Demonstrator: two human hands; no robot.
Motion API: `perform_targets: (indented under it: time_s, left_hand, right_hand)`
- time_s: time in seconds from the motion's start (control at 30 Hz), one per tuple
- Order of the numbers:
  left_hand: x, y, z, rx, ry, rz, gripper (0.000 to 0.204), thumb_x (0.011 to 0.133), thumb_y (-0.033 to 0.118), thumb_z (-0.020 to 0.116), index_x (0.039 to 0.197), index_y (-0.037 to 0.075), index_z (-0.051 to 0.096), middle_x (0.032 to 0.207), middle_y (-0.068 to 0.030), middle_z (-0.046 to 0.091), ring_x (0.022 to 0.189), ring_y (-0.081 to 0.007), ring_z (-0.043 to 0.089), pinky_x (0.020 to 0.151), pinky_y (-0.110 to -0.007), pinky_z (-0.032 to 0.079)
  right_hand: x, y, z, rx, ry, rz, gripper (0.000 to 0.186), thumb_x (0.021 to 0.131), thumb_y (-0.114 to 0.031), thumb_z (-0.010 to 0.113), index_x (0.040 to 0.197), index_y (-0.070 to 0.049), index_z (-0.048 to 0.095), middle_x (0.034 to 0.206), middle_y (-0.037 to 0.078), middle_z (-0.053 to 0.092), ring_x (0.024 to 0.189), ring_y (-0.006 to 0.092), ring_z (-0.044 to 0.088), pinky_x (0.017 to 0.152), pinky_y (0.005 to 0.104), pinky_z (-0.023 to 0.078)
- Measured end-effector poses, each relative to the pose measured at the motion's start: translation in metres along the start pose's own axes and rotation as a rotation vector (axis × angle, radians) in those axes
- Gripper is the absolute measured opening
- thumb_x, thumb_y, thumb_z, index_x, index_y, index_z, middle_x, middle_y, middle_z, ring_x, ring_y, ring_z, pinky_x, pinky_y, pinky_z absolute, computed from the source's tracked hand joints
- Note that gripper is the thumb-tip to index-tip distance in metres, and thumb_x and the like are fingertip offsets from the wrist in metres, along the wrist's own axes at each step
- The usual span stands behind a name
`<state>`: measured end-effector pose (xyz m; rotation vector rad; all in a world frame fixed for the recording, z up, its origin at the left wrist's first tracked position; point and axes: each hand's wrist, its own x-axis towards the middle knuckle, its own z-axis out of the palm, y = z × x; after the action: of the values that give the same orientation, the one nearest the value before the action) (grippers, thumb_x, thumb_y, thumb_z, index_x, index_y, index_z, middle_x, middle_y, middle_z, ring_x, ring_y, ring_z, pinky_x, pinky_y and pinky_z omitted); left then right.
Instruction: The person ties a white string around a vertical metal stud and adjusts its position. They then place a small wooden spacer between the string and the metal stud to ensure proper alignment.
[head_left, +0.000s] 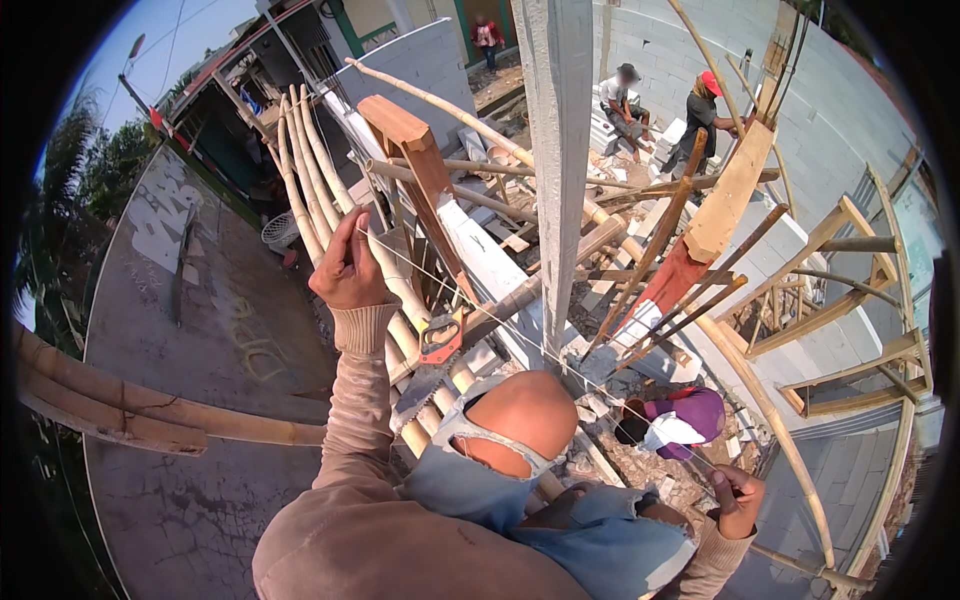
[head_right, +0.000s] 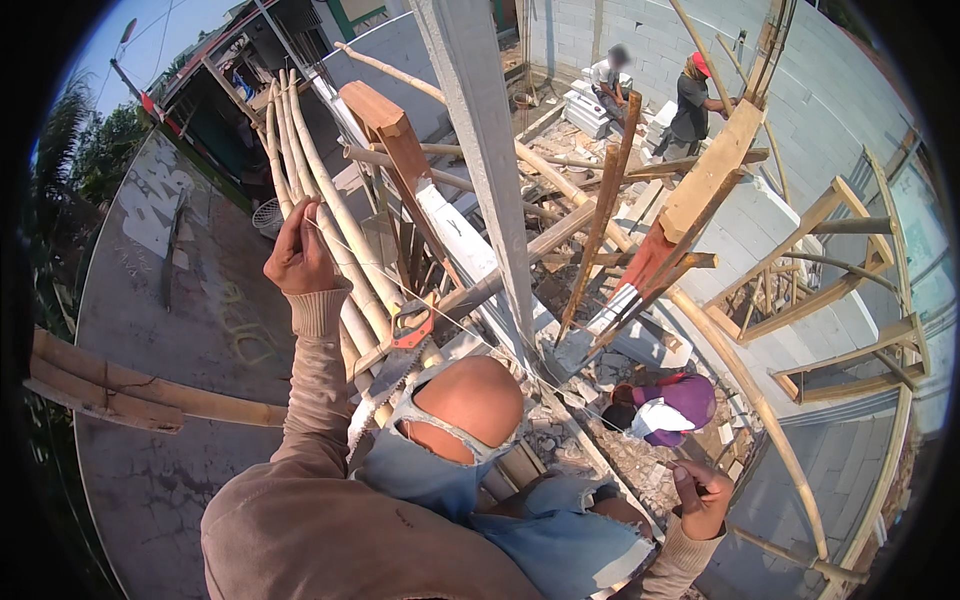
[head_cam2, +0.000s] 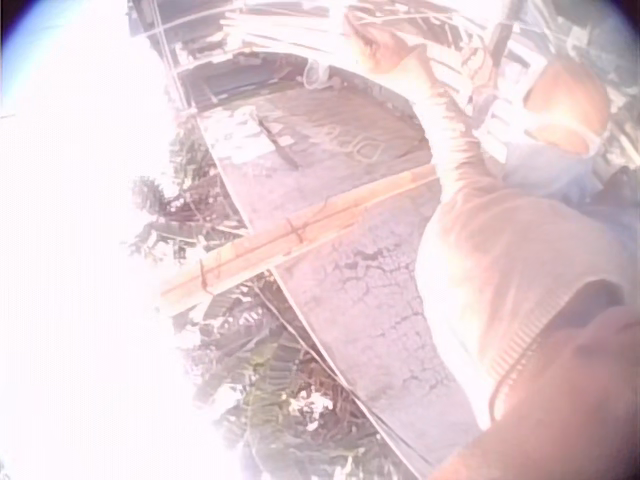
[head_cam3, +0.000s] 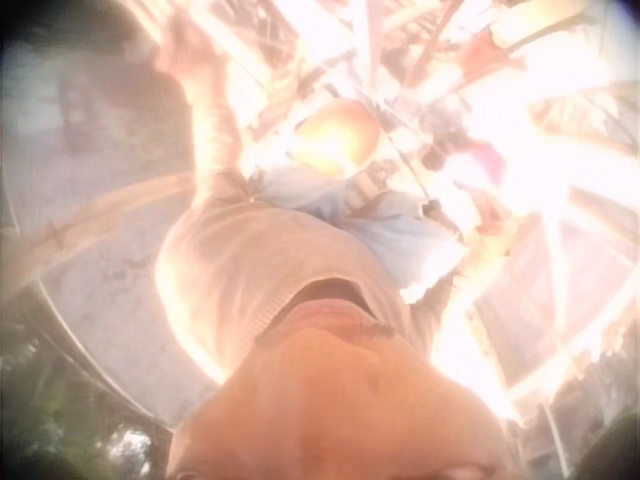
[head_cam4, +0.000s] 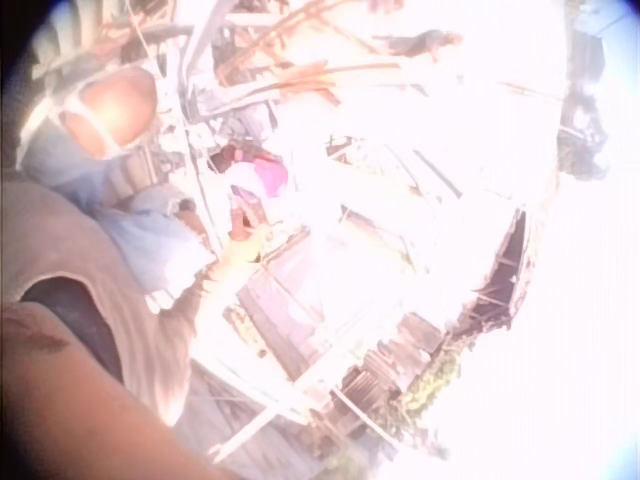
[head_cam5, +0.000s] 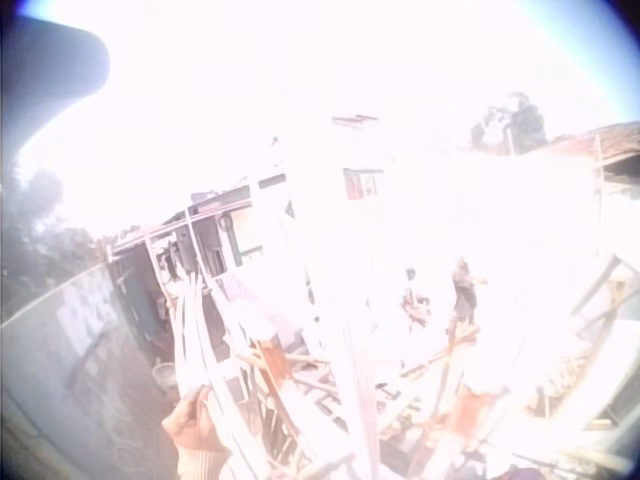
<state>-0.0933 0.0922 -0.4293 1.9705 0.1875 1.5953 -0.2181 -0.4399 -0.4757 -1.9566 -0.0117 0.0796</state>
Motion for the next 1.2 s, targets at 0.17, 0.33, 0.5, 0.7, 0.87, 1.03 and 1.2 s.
perform_targets:
  time_s: [0.17, 0.33, 0.5, 0.7, 0.87, 1.03, 1.2]
  left_hand:
    - [-0.03, -0.07, 0.013, 0.0, -0.254, -0.271, 0.018, 0.087, 0.013, 0.07, 0.101, 0.002, 0.072, 0.079, -0.0072, 0.072, 0.064, -0.0051, 0.06, 0.059, -0.022, 0.049]
    - [-0.145, -0.051, 0.063, -0.006, -0.796, -0.039, 0.017, 0.081, 0.012, 0.071, 0.097, 0.006, 0.072, 0.085, -0.016, 0.07, 0.074, -0.0259, 0.071, 0.067, -0.032, 0.055]
    - [-0.186, -0.047, 0.105, -0.078, -1.019, -0.37, 0.017, 0.084, 0.006, 0.065, 0.1, 0.002, 0.071, 0.09, -0.0147, 0.072, 0.079, -0.0241, 0.071, 0.074, -0.03, 0.055]
    - [-0.224, -0.078, 0.125, -0.828, -0.58, -1.195, 0.02, 0.085, -0.004, 0.065, 0.105, -0.003, 0.059, 0.09, -0.0121, 0.07, 0.081, -0.0201, 0.07, 0.076, -0.029, 0.056]
    - [-0.229, -0.072, 0.124, -0.705, -0.785, -1.488, 0.02, 0.083, 0.009, 0.071, 0.101, 0.004, 0.064, 0.088, -0.0082, 0.07, 0.046, -0.003, 0.048, 0.032, -0.022, 0.022]
    - [-0.235, -0.072, 0.12, -0.651, -0.823, -1.505, 0.013, 0.084, 0.009, 0.071, 0.094, 0.002, 0.067, 0.086, -0.0077, 0.071, 0.036, -0.0033, 0.035, 0.033, -0.022, 0.023]
    - [-0.232, -0.07, 0.117, -0.65, -0.801, -1.507, 0.01, 0.084, 0.007, 0.07, 0.091, 0.001, 0.067, 0.085, -0.0087, 0.071, 0.037, -0.0023, 0.035, 0.033, -0.021, 0.023]
  right_hand:
    - [0.029, 0.071, 0.015, -0.002, -0.017, 0.093, 0.025, 0.087, -0.02, 0.068, 0.087, 0.005, 0.07, 0.069, 0.001, 0.063, 0.059, 0.0066, 0.05, 0.054, 0.0224, 0.037]
    - [-0.009, 0.186, -0.014, 0.111, 0.25, 0.269, 0.024, 0.085, -0.023, 0.073, 0.087, 0.0, 0.072, 0.057, -0.004, 0.055, 0.045, 0.0029, 0.041, 0.042, 0.0224, 0.028]
    - [-0.046, 0.238, -0.013, 0.213, 0.281, 0.492, 0.02, 0.083, -0.021, 0.074, 0.089, -0.002, 0.073, 0.051, -0.005, 0.051, 0.036, 0.0034, 0.037, 0.036, 0.0226, 0.024]
    - [-0.051, 0.252, -0.007, 0.251, 0.275, 0.525, 0.015, 0.081, -0.016, 0.075, 0.087, -0.002, 0.072, 0.052, -0.005, 0.051, 0.037, 0.0038, 0.037, 0.038, 0.023, 0.024]
    - [-0.054, 0.255, -0.024, 0.128, 0.293, 0.501, 0.018, 0.079, -0.018, 0.078, 0.083, -0.001, 0.072, 0.056, -0.005, 0.055, 0.045, 0.0032, 0.041, 0.044, 0.0217, 0.028]
    - [-0.063, 0.253, -0.044, 0.041, 0.312, 0.462, 0.02, 0.077, -0.018, 0.08, 0.08, 0.0, 0.072, 0.058, -0.003, 0.058, 0.043, 0.0041, 0.04, 0.041, 0.0236, 0.029]
    - [-0.079, 0.233, -0.078, -0.071, 0.447, 0.64, 0.053, 0.084, -0.049, 0.07, 0.061, -0.001, 0.065, 0.041, -0.002, 0.041, 0.036, 0.006, 0.033, 0.039, 0.0262, 0.021]
